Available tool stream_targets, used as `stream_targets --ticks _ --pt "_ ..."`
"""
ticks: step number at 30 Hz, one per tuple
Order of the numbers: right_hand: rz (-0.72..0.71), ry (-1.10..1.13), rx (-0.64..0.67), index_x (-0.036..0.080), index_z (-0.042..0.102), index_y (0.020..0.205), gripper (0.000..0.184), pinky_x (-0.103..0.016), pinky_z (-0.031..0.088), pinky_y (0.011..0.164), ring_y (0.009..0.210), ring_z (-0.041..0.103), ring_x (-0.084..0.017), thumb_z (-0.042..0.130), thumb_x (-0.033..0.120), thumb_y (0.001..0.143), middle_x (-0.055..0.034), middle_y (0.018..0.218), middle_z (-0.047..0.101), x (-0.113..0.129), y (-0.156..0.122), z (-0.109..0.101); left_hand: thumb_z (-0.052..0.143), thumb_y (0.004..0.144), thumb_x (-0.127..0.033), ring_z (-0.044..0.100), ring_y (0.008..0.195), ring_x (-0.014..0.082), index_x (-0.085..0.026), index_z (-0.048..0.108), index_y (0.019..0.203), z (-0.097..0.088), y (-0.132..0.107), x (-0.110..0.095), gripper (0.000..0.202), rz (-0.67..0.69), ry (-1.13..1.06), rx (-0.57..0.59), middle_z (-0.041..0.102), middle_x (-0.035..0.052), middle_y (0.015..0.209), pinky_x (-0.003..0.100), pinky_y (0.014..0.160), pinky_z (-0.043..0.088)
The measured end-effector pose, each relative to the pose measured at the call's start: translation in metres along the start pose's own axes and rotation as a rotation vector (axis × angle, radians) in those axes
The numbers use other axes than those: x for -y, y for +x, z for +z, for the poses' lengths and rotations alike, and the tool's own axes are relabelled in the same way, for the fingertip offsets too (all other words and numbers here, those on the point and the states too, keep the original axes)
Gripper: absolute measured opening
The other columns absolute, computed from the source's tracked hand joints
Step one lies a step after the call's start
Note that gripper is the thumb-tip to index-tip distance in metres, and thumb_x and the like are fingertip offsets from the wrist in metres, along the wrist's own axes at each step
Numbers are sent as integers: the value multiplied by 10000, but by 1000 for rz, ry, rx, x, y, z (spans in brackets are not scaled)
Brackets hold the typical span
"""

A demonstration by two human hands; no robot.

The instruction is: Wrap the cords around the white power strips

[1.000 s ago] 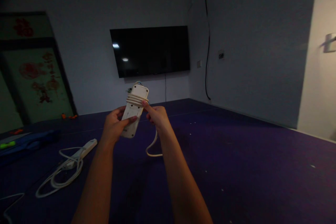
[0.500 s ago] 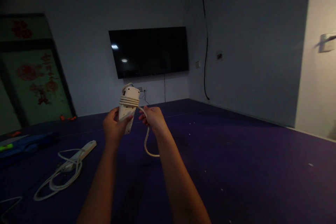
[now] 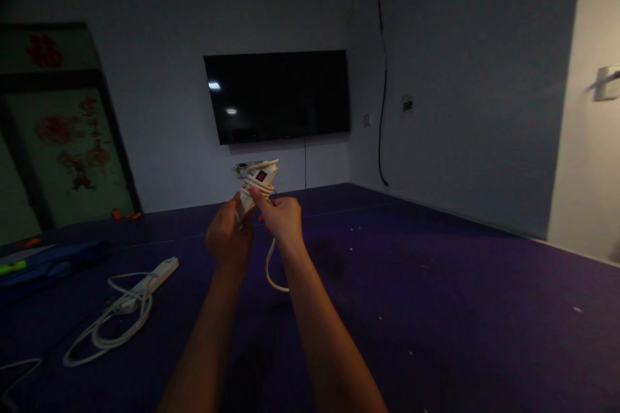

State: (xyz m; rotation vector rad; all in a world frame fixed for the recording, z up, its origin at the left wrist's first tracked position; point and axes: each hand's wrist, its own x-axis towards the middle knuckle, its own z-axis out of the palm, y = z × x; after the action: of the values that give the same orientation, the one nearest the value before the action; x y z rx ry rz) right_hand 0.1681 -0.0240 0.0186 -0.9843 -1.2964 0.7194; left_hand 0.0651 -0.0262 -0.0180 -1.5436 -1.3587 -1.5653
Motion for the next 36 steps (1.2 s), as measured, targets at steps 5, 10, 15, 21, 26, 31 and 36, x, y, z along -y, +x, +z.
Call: stream_targets --ticks 5,10,15,21,26,31,36 --pt "-10 40 -25 172 496 409 591 -207 240 349 298 323 -58 593 694 669 35 303 370 3 1 -7 528 852 -455 627 956 239 -188 587 1172 -4 5 3 421 77 -74 102 675 120 1056 308 791 446" --pt "0 108 10 176 484 431 569 -205 216 343 300 308 -53 599 671 686 42 303 366 3 5 -15 656 721 -539 620 975 237 -204 598 1128 -15 18 1 530 15 -358 228 669 100 1078 346 845 461" --pt "-4 144 113 176 469 445 558 -200 207 338 303 308 -46 634 661 664 51 318 363 1 6 -20 545 755 -636 634 894 213 -137 644 1042 -18 28 8 584 -321 -744 308 688 119 1005 316 769 480" --pt "-59 222 347 165 496 499 548 -193 193 340 329 321 -34 623 672 664 36 404 457 2 6 -19 451 680 -799 601 606 194 -142 703 865 -16 26 15 727 -574 -972 595 659 69 631 296 552 456" --pt "-77 244 452 163 500 521 507 -190 195 340 327 335 -32 621 624 697 43 424 473 5 2 -18 530 635 -785 605 548 197 -134 693 907 -21 24 16 724 -738 -1145 696 665 93 648 309 517 460" --pt "-91 219 502 166 517 555 510 -179 243 342 339 390 -40 620 650 676 47 439 491 7 -1 -16 574 581 -791 524 477 135 -133 684 857 -24 25 17 722 -739 -1109 538 610 28 569 251 449 376" --pt "-85 230 504 170 524 556 522 -174 260 333 335 408 -41 648 672 622 51 433 491 11 -3 -15 593 579 -774 493 476 113 -136 663 812 -22 24 15 683 -727 -1154 481 577 3 567 242 465 365"
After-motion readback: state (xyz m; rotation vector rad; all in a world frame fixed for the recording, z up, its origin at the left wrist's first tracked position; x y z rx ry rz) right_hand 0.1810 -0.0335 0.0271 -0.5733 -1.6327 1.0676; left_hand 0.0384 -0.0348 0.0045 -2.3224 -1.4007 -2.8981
